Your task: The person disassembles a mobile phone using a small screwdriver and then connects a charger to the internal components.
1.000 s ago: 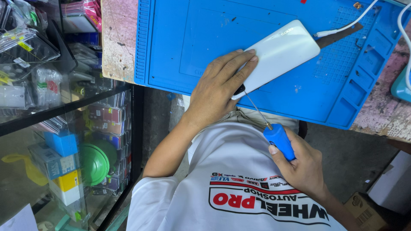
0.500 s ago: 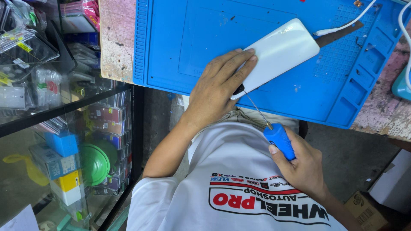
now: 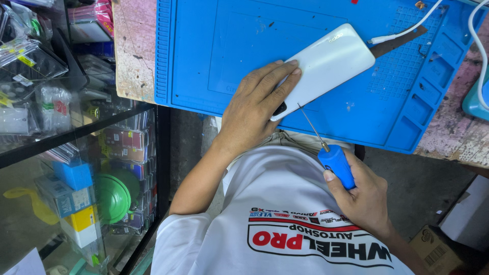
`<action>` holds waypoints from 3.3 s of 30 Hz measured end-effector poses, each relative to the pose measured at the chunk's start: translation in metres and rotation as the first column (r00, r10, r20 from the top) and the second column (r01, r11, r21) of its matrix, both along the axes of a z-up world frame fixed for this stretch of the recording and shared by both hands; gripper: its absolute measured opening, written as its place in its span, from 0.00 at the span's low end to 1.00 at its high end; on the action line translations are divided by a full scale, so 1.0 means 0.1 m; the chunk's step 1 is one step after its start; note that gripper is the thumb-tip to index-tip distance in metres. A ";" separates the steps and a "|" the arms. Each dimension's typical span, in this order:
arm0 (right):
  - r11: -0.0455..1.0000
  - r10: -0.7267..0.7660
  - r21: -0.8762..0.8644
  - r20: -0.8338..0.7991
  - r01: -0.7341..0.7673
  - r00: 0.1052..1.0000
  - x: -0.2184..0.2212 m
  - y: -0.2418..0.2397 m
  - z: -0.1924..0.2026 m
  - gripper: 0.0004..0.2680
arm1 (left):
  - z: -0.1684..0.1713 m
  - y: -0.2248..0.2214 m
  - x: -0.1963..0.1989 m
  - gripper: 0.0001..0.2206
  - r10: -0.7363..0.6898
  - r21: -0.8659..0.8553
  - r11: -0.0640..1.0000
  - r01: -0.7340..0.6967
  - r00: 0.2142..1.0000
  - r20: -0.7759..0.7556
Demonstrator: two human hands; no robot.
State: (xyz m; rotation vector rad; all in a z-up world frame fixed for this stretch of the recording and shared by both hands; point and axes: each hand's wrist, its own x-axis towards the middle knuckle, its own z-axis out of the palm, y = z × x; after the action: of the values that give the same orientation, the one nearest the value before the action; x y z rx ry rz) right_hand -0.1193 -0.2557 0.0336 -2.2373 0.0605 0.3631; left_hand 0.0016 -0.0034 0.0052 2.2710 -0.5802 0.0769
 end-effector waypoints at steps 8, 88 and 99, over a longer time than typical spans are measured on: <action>1.000 0.029 -0.005 0.030 -0.028 0.999 0.04 0.00 0.06 0.17 | 0.00 0.00 0.01 0.32 -0.003 0.018 1.000 0.004 1.000 -0.017; 0.960 -0.177 -0.178 0.213 0.217 0.961 0.39 -0.33 0.22 0.18 | 0.09 -0.05 0.09 0.30 0.004 -0.031 0.999 -0.007 0.997 -0.075; 0.958 -0.168 -0.191 0.228 0.213 0.959 0.40 -0.34 0.20 0.18 | 0.06 -0.03 0.08 0.29 0.009 -0.024 1.000 -0.011 0.998 -0.066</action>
State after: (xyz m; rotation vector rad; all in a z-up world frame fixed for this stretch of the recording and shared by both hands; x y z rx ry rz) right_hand -0.0790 -0.2896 0.0535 -2.4447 0.2122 0.0127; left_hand 0.0100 -0.0068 0.0117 2.2445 -0.5306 0.0134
